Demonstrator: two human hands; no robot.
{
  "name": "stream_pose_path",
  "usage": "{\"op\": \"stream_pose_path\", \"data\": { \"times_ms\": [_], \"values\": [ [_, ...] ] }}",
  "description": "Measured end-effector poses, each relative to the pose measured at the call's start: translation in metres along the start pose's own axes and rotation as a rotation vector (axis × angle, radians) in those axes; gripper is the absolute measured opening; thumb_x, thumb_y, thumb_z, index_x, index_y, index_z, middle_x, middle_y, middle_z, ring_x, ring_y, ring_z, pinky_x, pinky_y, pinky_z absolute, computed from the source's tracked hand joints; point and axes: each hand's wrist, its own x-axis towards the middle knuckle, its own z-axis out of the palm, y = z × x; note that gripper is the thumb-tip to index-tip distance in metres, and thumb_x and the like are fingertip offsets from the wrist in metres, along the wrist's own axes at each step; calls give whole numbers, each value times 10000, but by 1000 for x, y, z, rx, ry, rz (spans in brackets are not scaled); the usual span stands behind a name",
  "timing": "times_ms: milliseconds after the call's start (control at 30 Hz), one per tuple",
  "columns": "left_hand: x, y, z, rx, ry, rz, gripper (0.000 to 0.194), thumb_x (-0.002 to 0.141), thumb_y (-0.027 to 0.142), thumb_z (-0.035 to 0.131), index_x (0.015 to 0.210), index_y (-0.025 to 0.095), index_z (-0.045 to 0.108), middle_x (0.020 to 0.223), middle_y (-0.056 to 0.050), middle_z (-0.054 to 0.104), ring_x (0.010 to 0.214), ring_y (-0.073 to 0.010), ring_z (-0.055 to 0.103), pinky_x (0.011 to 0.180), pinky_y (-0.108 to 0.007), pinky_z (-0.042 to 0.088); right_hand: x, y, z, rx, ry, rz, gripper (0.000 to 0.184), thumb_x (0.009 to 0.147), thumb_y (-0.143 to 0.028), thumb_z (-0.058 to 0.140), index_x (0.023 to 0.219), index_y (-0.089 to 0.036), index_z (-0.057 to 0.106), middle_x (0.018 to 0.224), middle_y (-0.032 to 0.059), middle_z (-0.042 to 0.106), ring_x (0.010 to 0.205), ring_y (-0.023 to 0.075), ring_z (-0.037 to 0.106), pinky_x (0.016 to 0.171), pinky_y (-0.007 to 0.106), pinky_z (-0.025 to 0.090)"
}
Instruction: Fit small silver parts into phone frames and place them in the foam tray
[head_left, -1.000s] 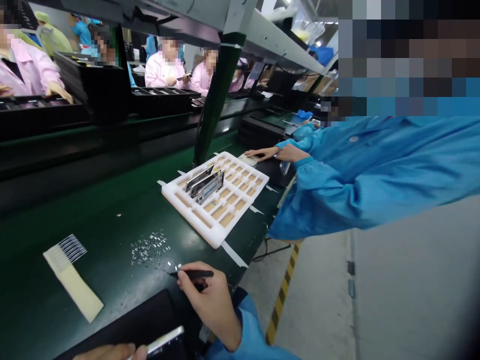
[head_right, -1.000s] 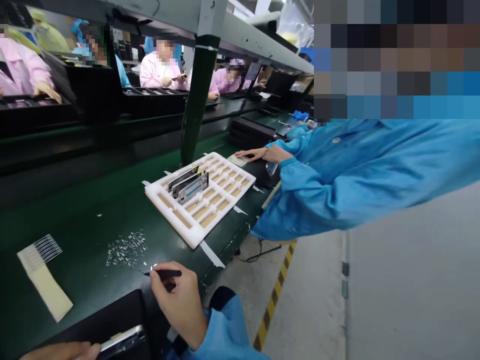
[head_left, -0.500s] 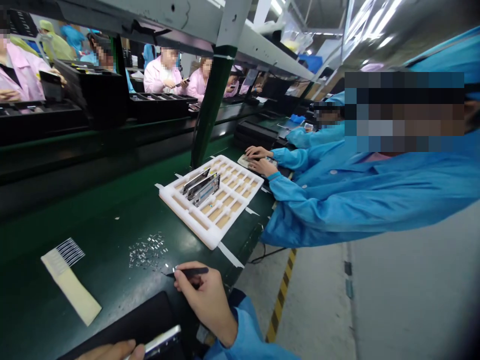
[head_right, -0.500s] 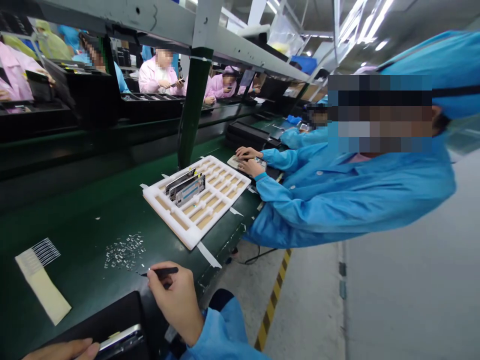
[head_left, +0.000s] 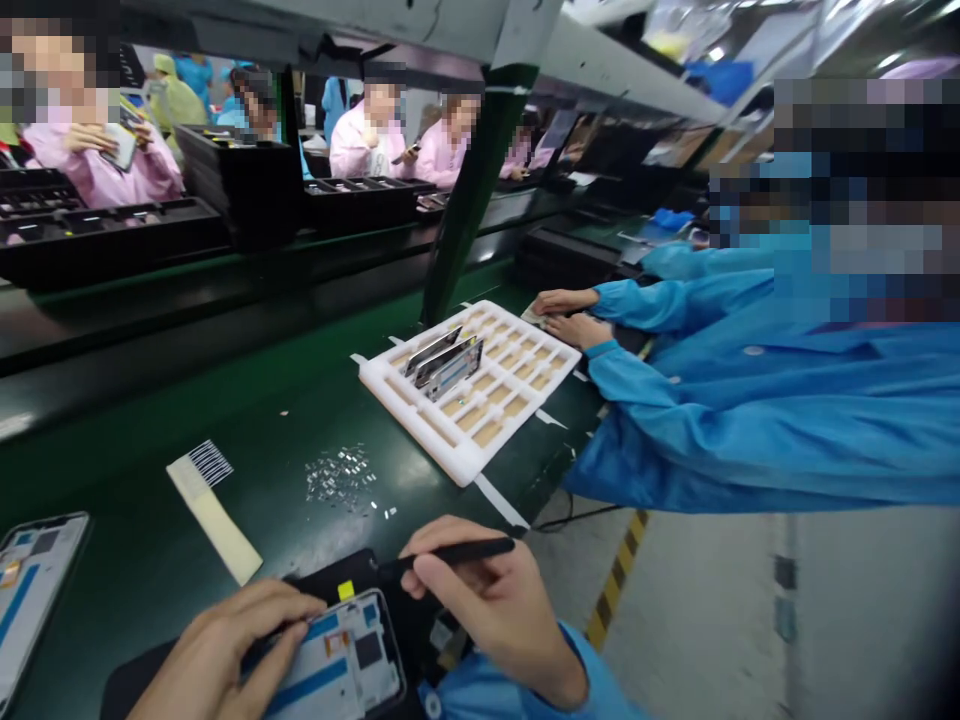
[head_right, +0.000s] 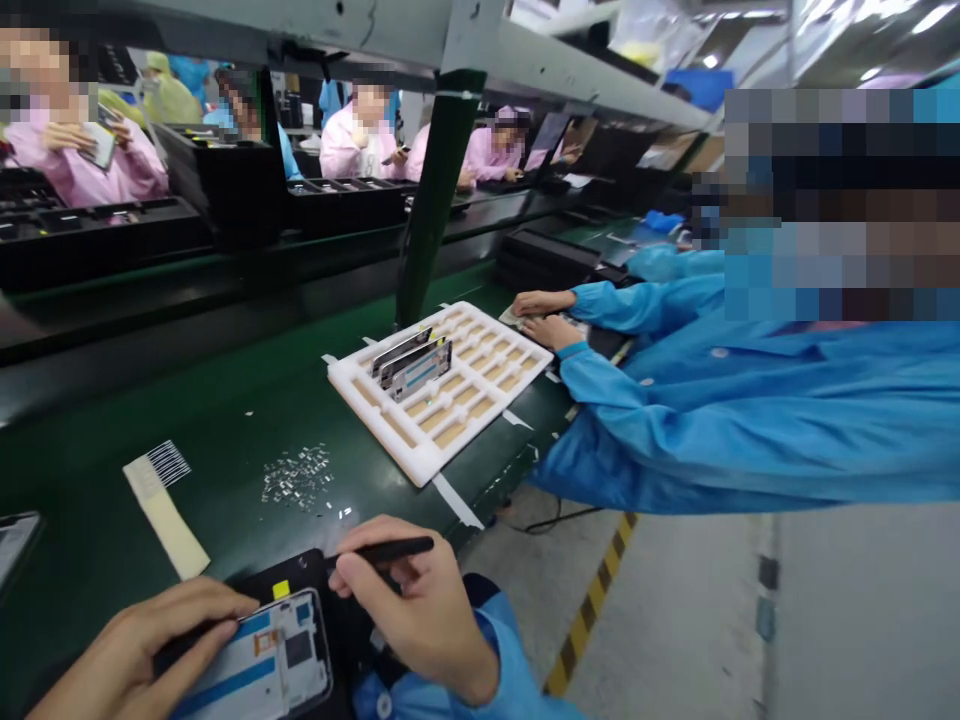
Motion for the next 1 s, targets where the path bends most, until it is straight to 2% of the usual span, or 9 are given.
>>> {"op": "stream_pose_path", "data": {
  "times_ms": [67, 133, 200, 367, 533, 800, 1000],
  "values": [
    [8, 5, -1, -75, -103, -89, 310, 1058, 444, 558, 1171, 374, 838, 1091, -9, 851, 978, -181, 835, 855, -210, 658, -5, -7, 7, -18, -126, 7, 165, 962, -360, 796, 928, -208, 851, 884, 88, 812, 675, 215, 780, 651, 327, 672],
    [11, 10, 2, -103, -109, -118, 338, 1061, 455, 529, 1166, 359, 835, 1083, -22, 845, 984, -187, 826, 848, -223, 652, -7, -8, 16, -59, -223, 22, 128, 958, -304, 774, 943, -212, 861, 869, 77, 818, 709, 215, 779, 676, 324, 660],
    [10, 12, 6, -108, -82, -113, 336, 1056, 451, 528, 1157, 353, 833, 1082, -24, 842, 992, -187, 820, 854, -230, 645, -6, -4, 23, -92, -266, 29, 127, 951, -274, 759, 944, -207, 866, 856, 70, 825, 741, 218, 783, 690, 315, 649],
    [7, 12, 7, -132, -69, -96, 314, 1042, 397, 535, 1120, 352, 837, 1059, -12, 843, 975, -174, 821, 847, -219, 637, -4, 7, 29, -140, -273, 28, 126, 939, -218, 742, 936, -188, 864, 864, 68, 835, 753, 211, 794, 700, 292, 638],
    [7, 13, 7, -117, -58, -122, 323, 1043, 401, 526, 1114, 341, 835, 1049, -12, 842, 944, -171, 822, 813, -220, 640, -2, 8, 30, -204, -293, 11, 136, 942, -216, 732, 940, -194, 866, 891, 71, 842, 783, 221, 803, 702, 294, 634],
    [6, 10, 15, -96, -36, -111, 289, 1029, 416, 560, 1070, 336, 834, 1020, 6, 836, 912, -143, 818, 778, -187, 621, -4, 11, 31, -152, -246, 33, 126, 936, -208, 732, 919, -187, 855, 874, 67, 830, 754, 205, 790, 681, 273, 625],
    [6, 9, 20, -115, 0, -174, 211, 986, 402, 623, 948, 341, 821, 959, 32, 821, 871, -140, 807, 754, -186, 600, -4, 16, 32, -136, -221, -38, 102, 896, -178, 745, 901, -164, 846, 830, 76, 817, 699, 188, 772, 636, 249, 607]
  ]
}}
